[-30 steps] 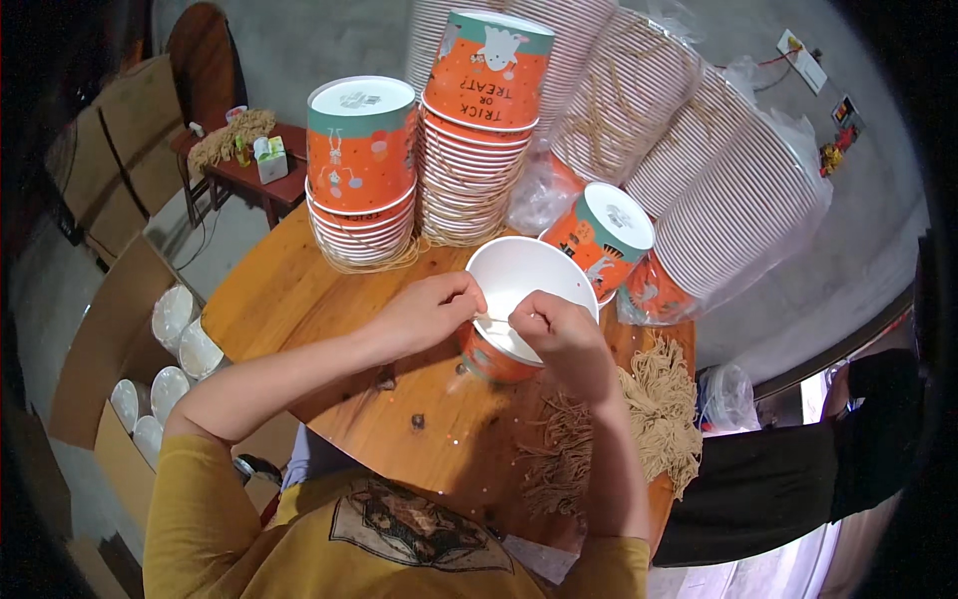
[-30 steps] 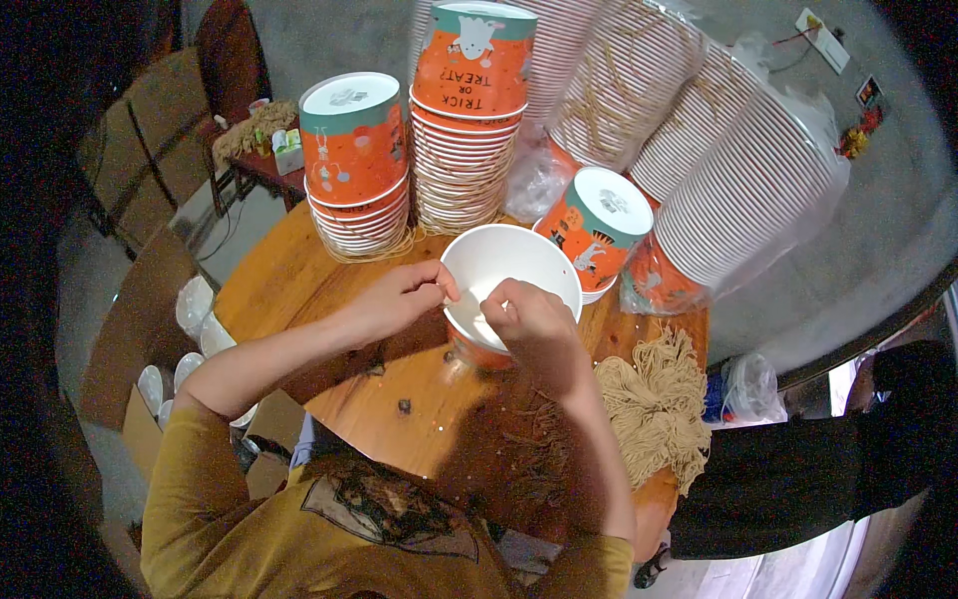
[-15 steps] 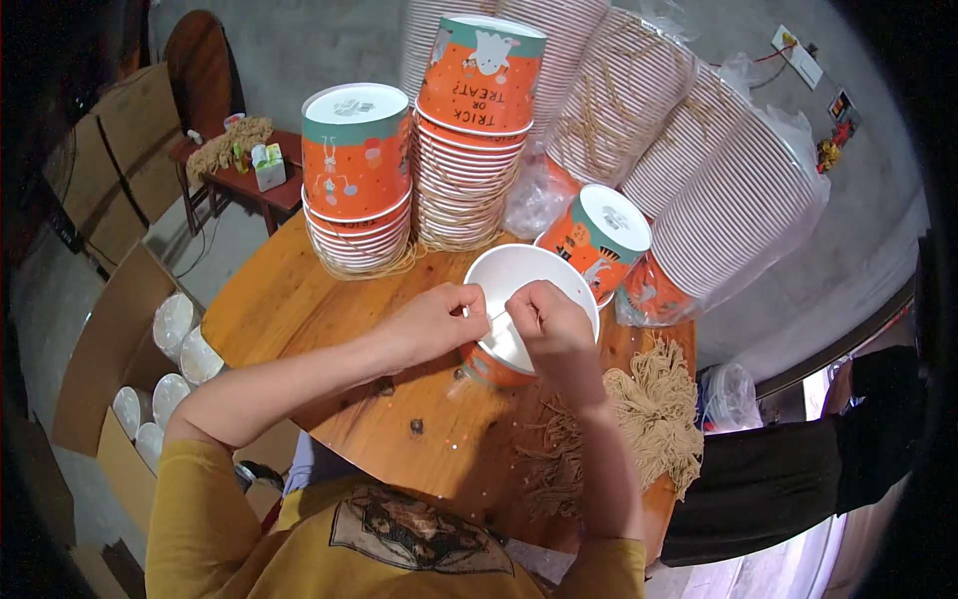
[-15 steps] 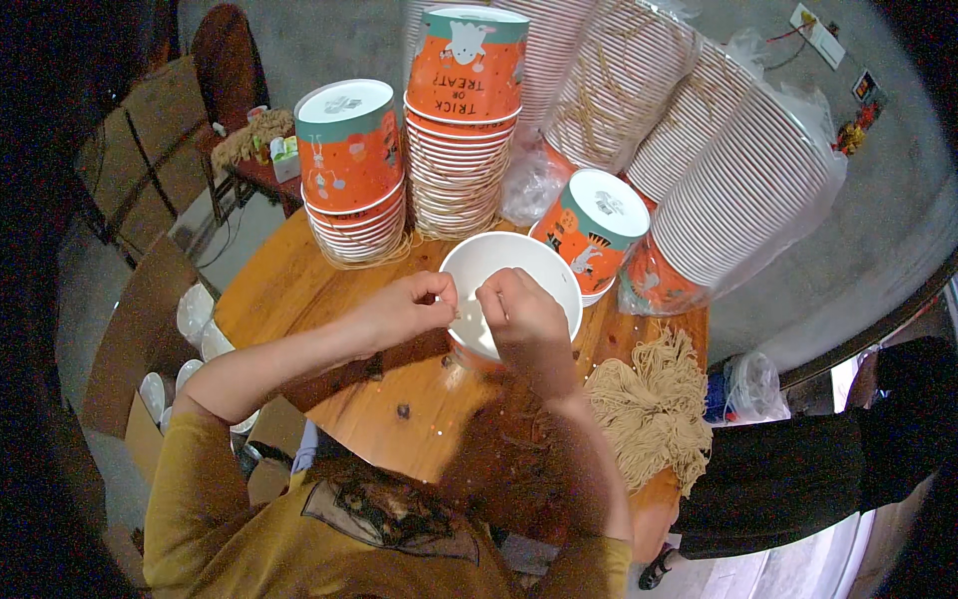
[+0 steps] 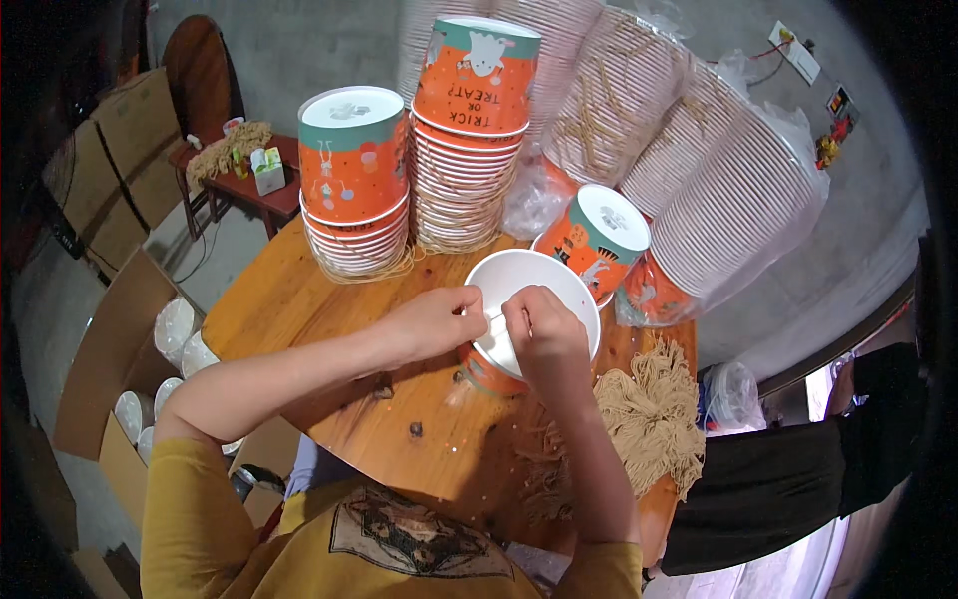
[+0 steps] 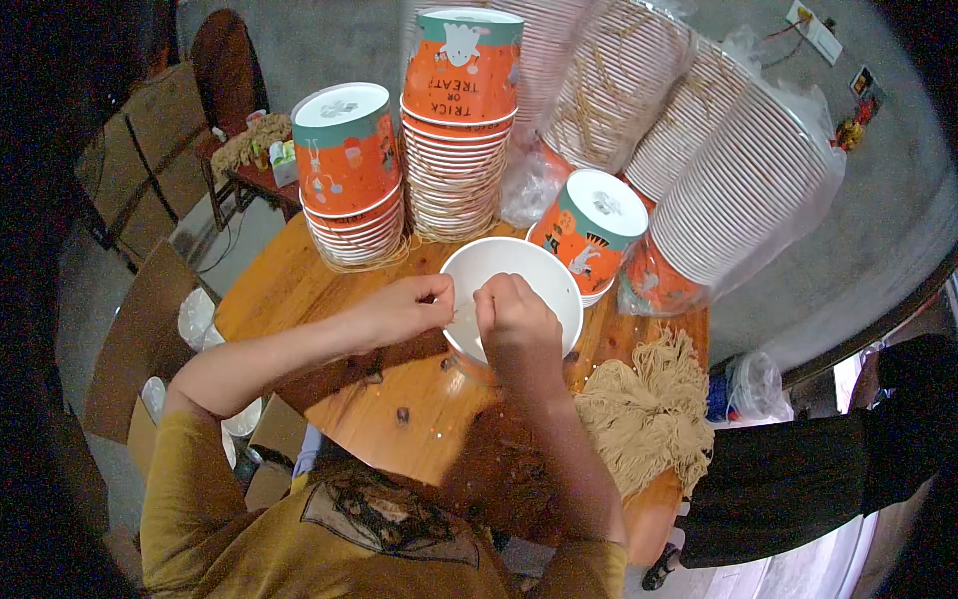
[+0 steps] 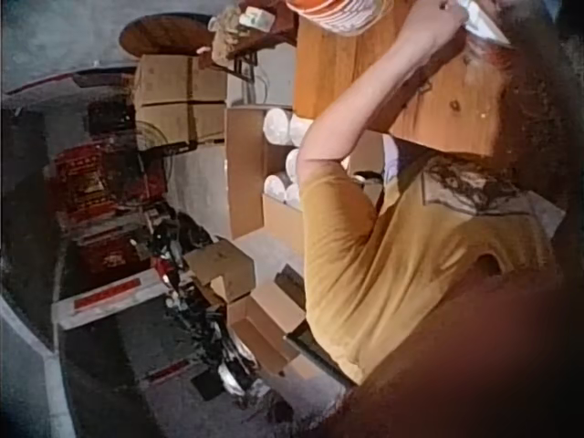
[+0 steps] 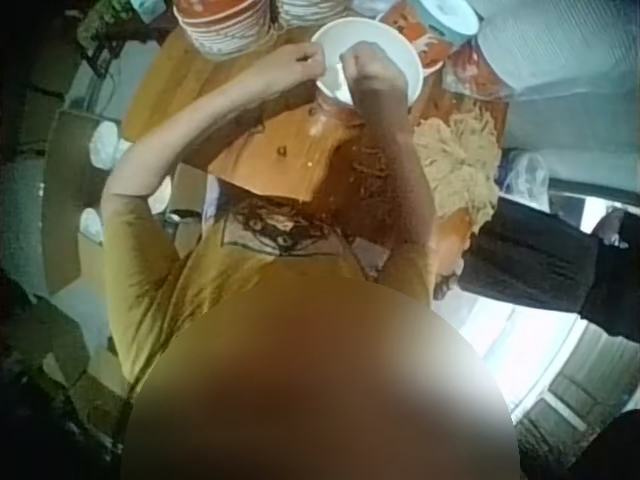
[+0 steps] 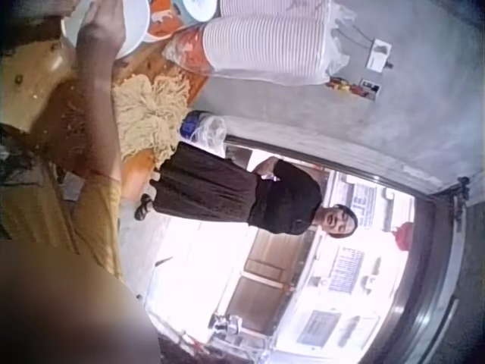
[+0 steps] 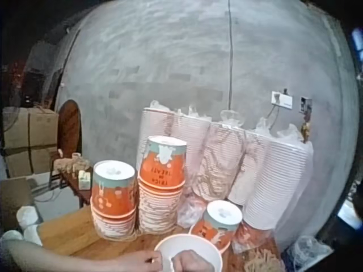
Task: Attaching elastic strings to paper buckets for Halloween packaging.
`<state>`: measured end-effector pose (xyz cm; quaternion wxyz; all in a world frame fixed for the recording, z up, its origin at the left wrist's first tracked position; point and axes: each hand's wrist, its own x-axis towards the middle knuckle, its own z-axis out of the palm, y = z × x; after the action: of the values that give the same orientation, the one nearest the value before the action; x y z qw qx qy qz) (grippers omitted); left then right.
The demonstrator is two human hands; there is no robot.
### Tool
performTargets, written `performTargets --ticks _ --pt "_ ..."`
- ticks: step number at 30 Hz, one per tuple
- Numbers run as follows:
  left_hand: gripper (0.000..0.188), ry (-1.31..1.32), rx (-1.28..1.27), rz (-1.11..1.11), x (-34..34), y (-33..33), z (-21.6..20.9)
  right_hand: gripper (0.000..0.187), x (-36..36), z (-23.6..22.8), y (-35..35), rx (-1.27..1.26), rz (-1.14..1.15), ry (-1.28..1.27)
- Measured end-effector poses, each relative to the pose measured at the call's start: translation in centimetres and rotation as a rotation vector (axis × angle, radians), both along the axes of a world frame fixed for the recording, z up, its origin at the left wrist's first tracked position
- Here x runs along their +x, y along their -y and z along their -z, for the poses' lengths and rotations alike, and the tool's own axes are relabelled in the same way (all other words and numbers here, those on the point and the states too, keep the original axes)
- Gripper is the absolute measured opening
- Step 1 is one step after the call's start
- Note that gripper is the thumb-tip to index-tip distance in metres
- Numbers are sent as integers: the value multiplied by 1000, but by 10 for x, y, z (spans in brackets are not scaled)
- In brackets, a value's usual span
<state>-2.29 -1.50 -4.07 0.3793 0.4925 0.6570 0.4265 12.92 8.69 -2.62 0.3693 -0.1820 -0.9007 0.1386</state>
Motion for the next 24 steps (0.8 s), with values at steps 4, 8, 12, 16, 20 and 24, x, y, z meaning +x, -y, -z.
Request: performTargets --ticks 4,8,12,16,20,24 --pt "18 -201 -46 -9 -5 -5 -13 10 4 -2 1 5 26 49" --pt "22 -547 34 -30 -20 -22 -30 13 20 -19 -8 -461 -202 -15" --pt "24 -876 364 -11 -45 -43 -21 16 41 -49 2 -1216 -235 -303" --pt "26 -934 474 66 -56 -66 -16 19 62 -50 0 -1309 -268 -497" --pt "31 -907 573 165 -62 -76 -22 19 69 -53 6 -1504 -442 -669" --pt "29 -746 739 53 -35 -66 -33 18 56 -54 15 -1563 -351 -774"
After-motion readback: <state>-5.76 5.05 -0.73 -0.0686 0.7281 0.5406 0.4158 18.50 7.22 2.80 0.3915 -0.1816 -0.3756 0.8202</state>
